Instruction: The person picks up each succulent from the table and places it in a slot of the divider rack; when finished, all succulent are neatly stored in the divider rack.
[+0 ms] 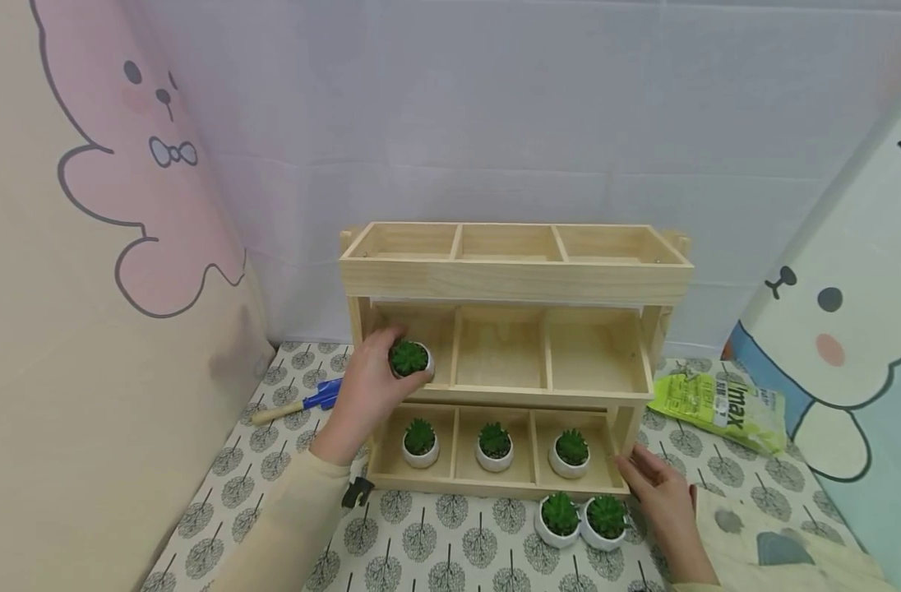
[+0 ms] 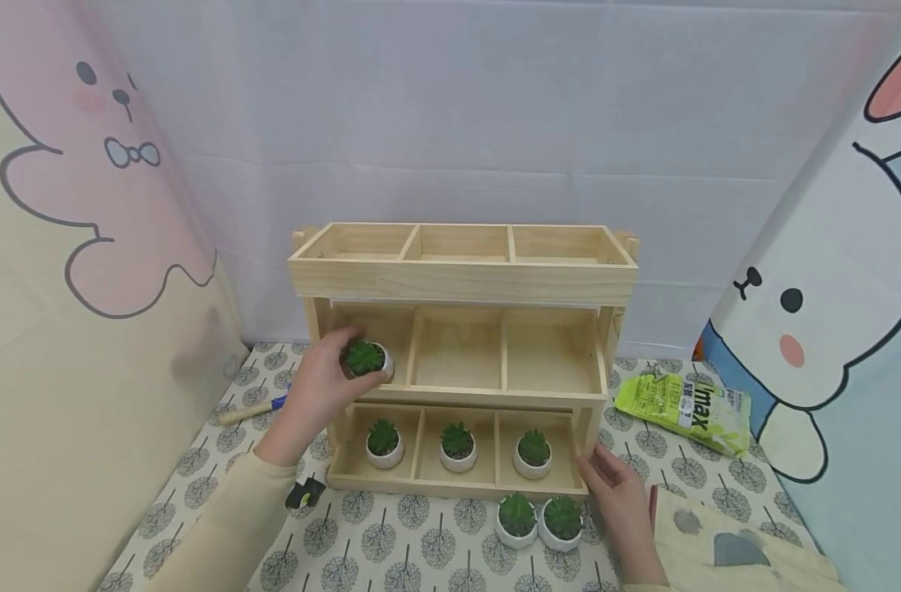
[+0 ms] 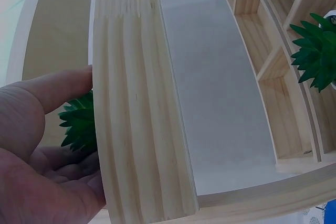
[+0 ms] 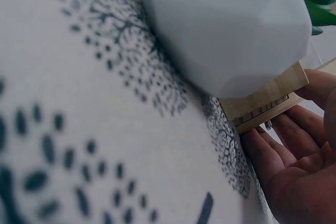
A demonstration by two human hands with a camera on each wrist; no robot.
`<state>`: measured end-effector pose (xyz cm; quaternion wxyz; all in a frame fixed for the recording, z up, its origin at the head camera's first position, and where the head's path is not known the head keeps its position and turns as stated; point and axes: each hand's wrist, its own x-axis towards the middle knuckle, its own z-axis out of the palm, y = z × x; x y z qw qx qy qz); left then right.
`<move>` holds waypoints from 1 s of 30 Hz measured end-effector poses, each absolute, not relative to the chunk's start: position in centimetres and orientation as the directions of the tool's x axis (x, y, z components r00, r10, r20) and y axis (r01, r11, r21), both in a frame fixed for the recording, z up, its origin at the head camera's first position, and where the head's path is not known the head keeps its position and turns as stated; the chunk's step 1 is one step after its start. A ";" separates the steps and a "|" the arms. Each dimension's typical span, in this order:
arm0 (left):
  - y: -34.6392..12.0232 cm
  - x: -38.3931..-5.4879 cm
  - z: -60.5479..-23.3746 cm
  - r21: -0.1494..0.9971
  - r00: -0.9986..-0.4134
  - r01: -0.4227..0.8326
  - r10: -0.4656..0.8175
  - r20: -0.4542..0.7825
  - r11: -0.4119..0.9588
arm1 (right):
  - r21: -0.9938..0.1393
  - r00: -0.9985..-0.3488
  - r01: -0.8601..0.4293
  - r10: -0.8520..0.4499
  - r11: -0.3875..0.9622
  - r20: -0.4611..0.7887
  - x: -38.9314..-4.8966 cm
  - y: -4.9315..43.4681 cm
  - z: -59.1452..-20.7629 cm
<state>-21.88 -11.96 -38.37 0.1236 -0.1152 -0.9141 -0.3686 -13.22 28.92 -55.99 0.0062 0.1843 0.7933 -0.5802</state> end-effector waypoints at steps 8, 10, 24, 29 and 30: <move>-12.0 -21.3 -38.4 0.648 -0.939 0.315 0.129 0.319 0.693 | -0.916 -0.930 0.305 0.288 0.260 -0.228 -13.3 28.9 -56.1; -12.0 -21.1 -38.3 0.654 -0.937 0.321 0.127 0.326 0.686 | -0.915 -0.930 0.306 0.287 0.262 -0.229 -13.3 29.0 -56.1; -12.5 -18.6 -38.1 0.647 -0.872 0.449 0.145 0.467 0.616 | -0.922 -0.931 0.303 0.280 0.242 -0.232 -13.3 28.9 -56.0; -12.7 -17.2 -38.4 0.647 -0.847 0.480 0.121 0.518 0.592 | -0.921 -0.929 0.307 0.285 0.240 -0.235 -13.4 29.0 -56.1; -12.6 -16.9 -38.5 0.650 -0.845 0.480 0.114 0.522 0.589 | -0.921 -0.929 0.308 0.286 0.239 -0.236 -13.5 29.0 -56.1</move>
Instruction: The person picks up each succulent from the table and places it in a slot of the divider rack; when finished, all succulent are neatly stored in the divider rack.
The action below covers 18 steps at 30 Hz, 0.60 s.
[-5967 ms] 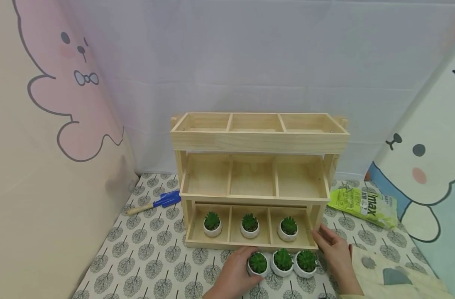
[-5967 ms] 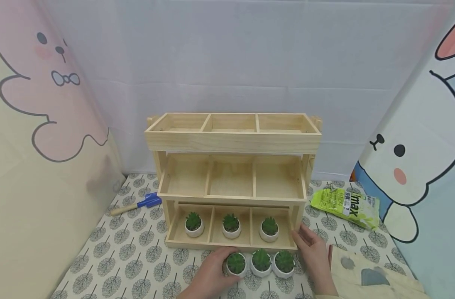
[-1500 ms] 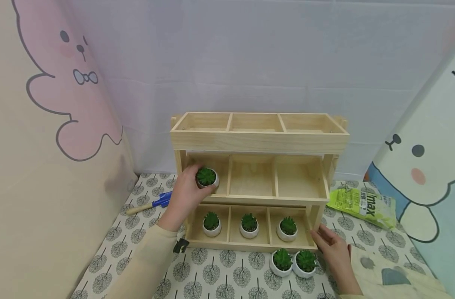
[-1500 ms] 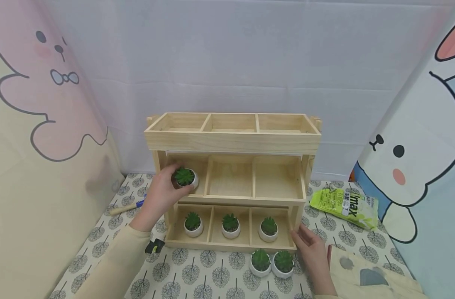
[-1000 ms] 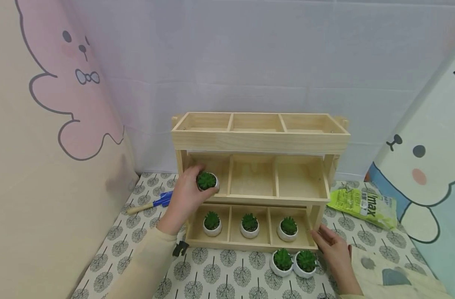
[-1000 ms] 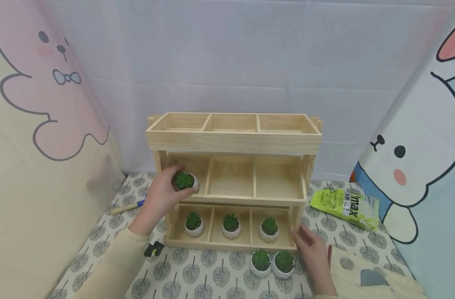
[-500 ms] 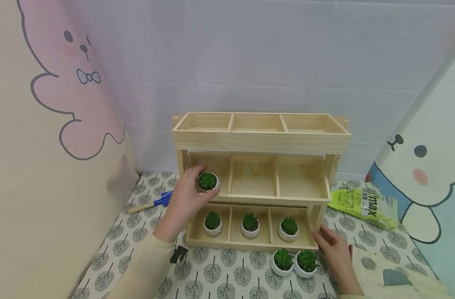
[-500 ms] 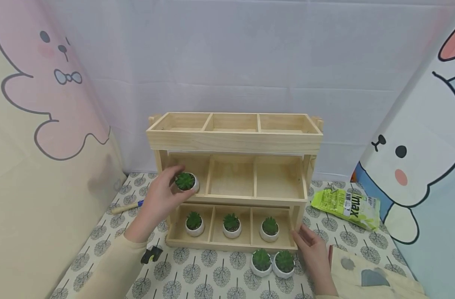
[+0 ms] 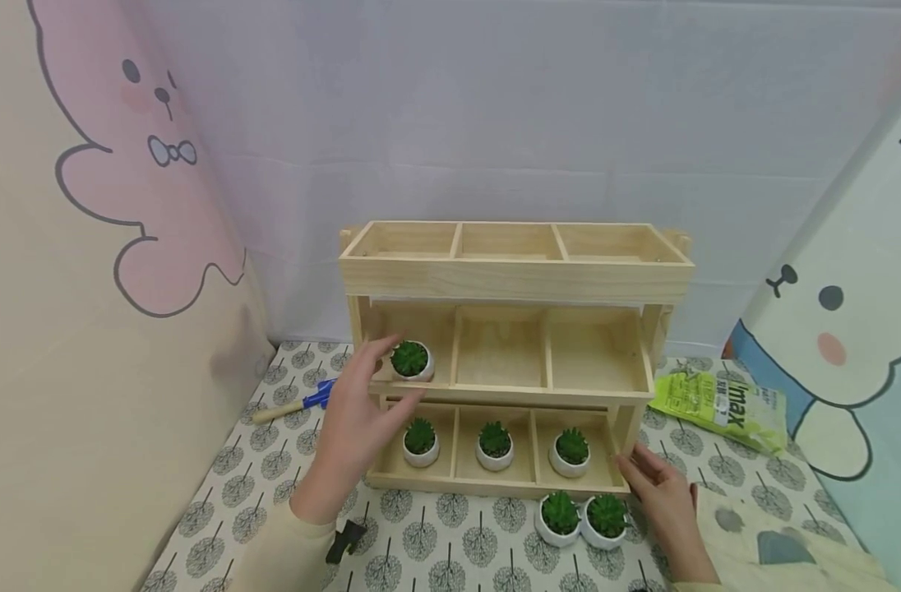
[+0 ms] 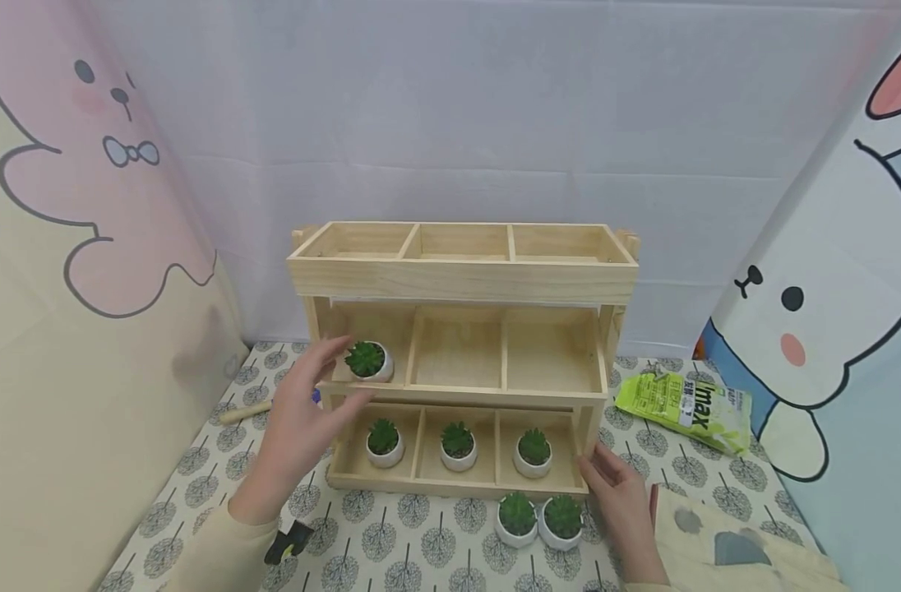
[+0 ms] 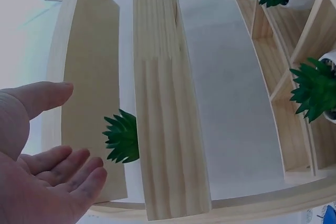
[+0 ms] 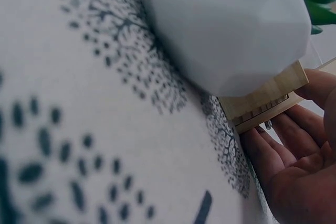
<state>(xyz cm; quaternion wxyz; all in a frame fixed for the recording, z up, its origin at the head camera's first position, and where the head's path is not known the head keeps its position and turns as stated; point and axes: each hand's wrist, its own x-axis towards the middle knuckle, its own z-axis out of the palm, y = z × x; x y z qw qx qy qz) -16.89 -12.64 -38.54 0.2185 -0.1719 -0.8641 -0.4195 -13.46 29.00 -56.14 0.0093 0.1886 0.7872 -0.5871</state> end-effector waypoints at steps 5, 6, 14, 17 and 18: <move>-12.5 -15.6 -39.3 0.675 -0.846 0.482 0.097 0.524 0.558 | -0.920 -0.927 0.311 0.287 0.237 -0.240 -13.6 29.1 -56.3; -12.4 -15.4 -39.6 0.679 -0.845 0.487 0.097 0.527 0.549 | -0.920 -0.928 0.311 0.286 0.237 -0.240 -13.6 29.0 -56.3; -11.5 -14.1 -41.7 0.711 -0.848 0.506 0.128 0.515 0.489 | -0.915 -0.926 0.317 0.291 0.249 -0.242 -13.6 28.8 -56.1; -10.5 -13.4 -42.8 0.749 -0.878 0.463 0.125 0.463 0.475 | -0.911 -0.922 0.324 0.302 0.254 -0.244 -13.5 28.8 -56.0; -10.2 -13.2 -43.2 0.761 -0.886 0.449 0.125 0.446 0.469 | -0.911 -0.921 0.326 0.304 0.254 -0.245 -13.5 28.8 -56.0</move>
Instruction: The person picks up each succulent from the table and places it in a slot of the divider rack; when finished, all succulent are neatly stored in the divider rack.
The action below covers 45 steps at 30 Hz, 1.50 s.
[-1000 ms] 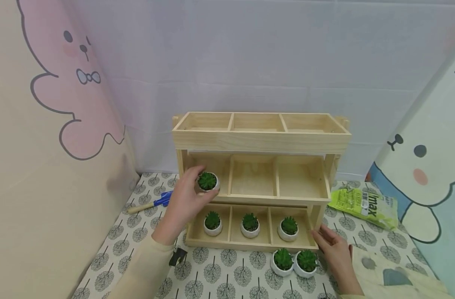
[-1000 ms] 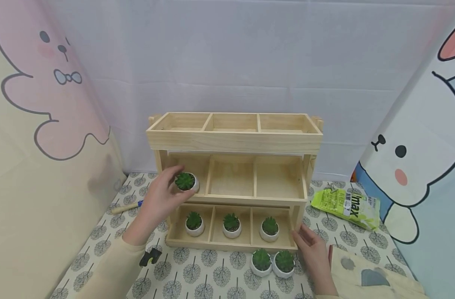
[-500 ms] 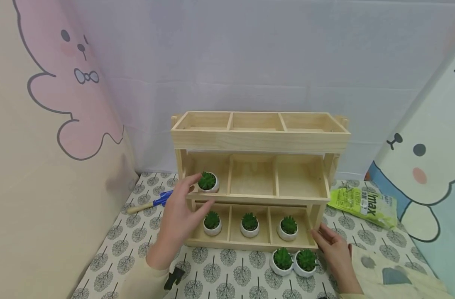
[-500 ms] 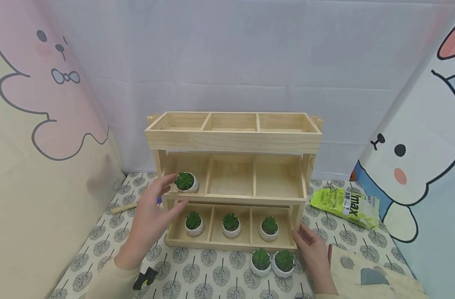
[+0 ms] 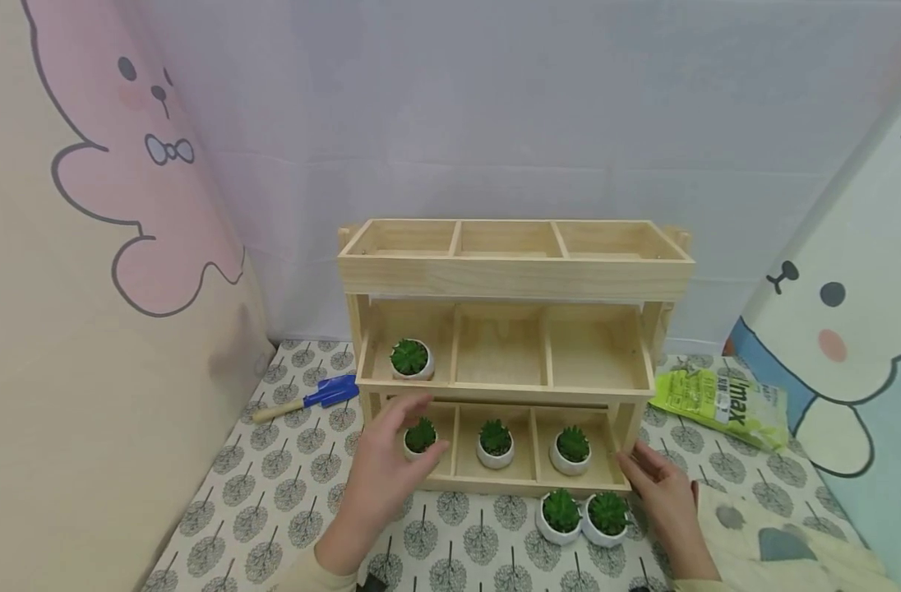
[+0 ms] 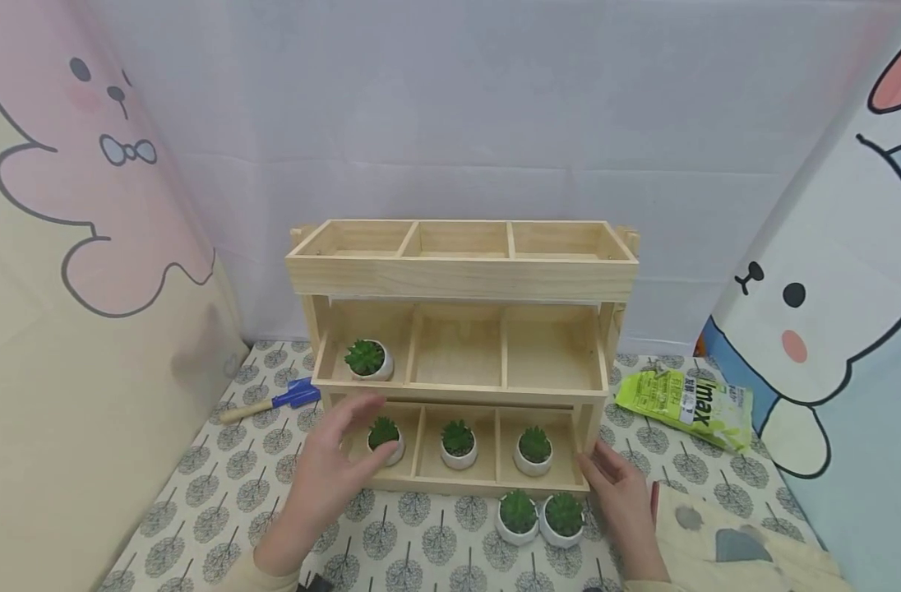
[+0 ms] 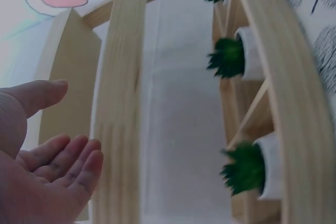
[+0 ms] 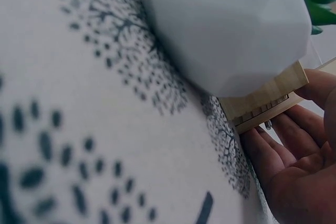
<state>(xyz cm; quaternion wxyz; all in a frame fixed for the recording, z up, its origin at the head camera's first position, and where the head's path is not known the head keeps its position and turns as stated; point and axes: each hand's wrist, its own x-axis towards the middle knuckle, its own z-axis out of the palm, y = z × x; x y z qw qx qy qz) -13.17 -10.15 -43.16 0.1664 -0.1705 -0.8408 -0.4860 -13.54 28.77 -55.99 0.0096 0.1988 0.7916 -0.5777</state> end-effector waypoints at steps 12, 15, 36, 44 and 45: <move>-6.3 -11.5 -48.7 0.819 -0.923 0.376 0.251 0.291 0.433 | -0.911 -0.923 0.324 0.299 0.256 -0.244 -13.5 28.8 -56.0; -5.5 -11.2 -49.9 0.835 -0.928 0.348 0.281 0.243 0.426 | -0.912 -0.924 0.322 0.296 0.254 -0.243 -13.4 28.9 -56.0; 0.1 -10.5 -54.7 0.847 -0.838 0.345 0.540 0.083 0.405 | -0.907 -0.916 0.334 0.314 0.255 -0.249 -13.7 28.8 -56.1; 1.2 -10.6 -54.7 0.844 -0.851 0.310 0.523 0.043 0.437 | -0.908 -0.917 0.329 0.317 0.259 -0.242 -13.6 28.8 -56.1; 1.3 -10.6 -54.7 0.842 -0.853 0.308 0.521 0.039 0.442 | -0.908 -0.917 0.329 0.318 0.258 -0.242 -13.6 28.8 -56.1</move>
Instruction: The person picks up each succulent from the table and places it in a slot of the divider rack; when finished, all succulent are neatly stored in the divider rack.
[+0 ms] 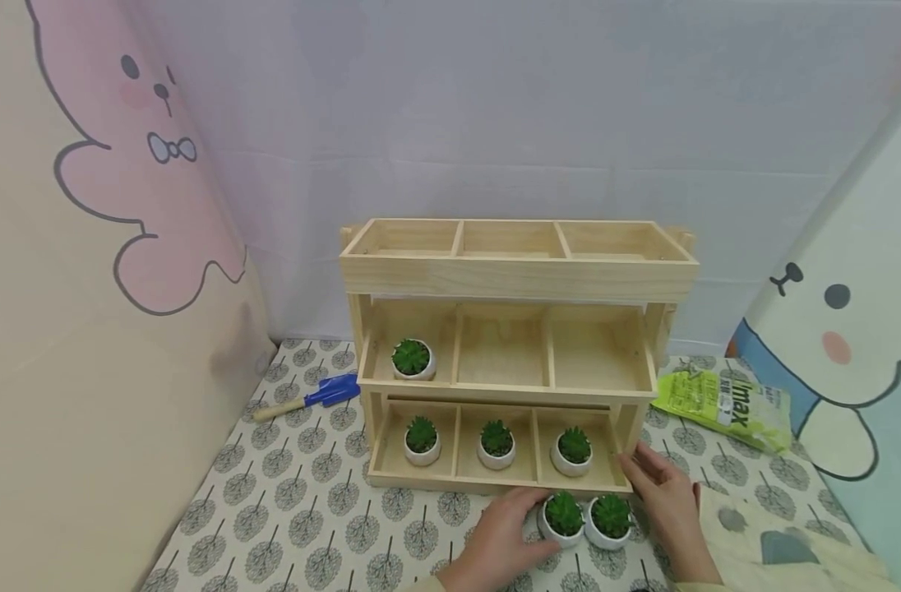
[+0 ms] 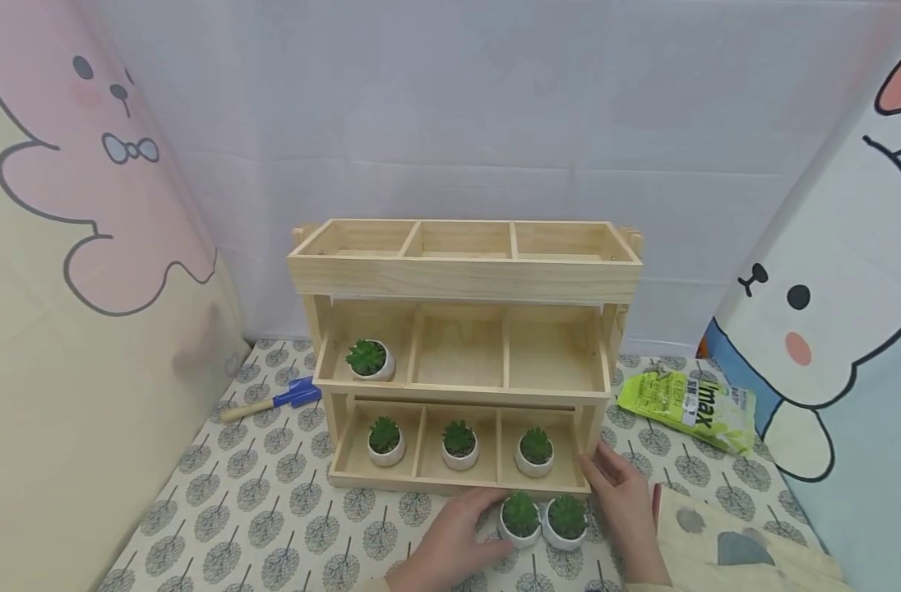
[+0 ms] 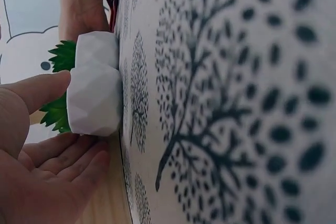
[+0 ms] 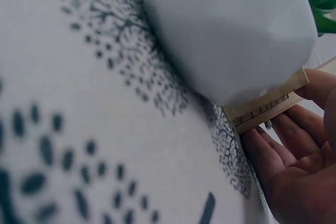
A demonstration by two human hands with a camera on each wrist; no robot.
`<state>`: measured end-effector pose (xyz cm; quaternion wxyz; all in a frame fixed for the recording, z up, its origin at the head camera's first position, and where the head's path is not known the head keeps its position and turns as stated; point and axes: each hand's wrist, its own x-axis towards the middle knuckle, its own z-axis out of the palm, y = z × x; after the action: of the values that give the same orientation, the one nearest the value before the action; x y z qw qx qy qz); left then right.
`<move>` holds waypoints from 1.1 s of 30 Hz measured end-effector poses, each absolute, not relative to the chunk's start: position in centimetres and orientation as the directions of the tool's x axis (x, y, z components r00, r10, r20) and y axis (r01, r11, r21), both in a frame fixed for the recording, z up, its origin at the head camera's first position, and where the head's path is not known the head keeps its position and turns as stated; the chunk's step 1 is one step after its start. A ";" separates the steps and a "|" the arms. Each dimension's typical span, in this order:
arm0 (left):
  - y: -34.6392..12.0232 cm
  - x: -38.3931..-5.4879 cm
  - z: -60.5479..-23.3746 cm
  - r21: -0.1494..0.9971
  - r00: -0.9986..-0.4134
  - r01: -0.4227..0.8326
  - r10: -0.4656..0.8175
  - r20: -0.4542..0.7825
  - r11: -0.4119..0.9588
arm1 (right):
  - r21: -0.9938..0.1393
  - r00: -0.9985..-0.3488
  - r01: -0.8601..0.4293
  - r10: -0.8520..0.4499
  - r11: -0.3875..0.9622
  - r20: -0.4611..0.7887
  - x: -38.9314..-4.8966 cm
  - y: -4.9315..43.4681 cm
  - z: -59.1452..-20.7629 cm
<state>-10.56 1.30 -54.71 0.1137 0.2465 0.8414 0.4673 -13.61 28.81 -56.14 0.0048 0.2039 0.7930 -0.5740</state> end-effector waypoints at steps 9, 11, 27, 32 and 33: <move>2.6 -10.5 -55.0 0.804 -0.824 0.367 0.564 0.049 0.468 | -0.918 -0.924 0.319 0.292 0.235 -0.247 -13.5 29.0 -56.2; 2.8 -10.5 -55.1 0.793 -0.816 0.389 0.575 0.061 0.469 | -0.918 -0.924 0.320 0.293 0.235 -0.247 -13.5 29.0 -56.1; 3.2 -10.7 -55.1 0.799 -0.819 0.359 0.573 0.023 0.482 | -0.916 -0.923 0.321 0.295 0.242 -0.245 -13.4 29.0 -56.0; 3.1 -10.6 -55.2 0.789 -0.814 0.385 0.579 0.046 0.479 | -0.915 -0.927 0.317 0.286 0.250 -0.243 -13.4 29.0 -56.0; 3.1 -10.6 -55.2 0.784 -0.813 0.394 0.580 0.055 0.479 | -0.914 -0.928 0.316 0.283 0.254 -0.242 -13.4 29.0 -56.0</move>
<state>-10.56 3.08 -55.18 0.1094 0.2855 0.8529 0.4231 -13.36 29.01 -56.03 0.0141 0.1894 0.7917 -0.5806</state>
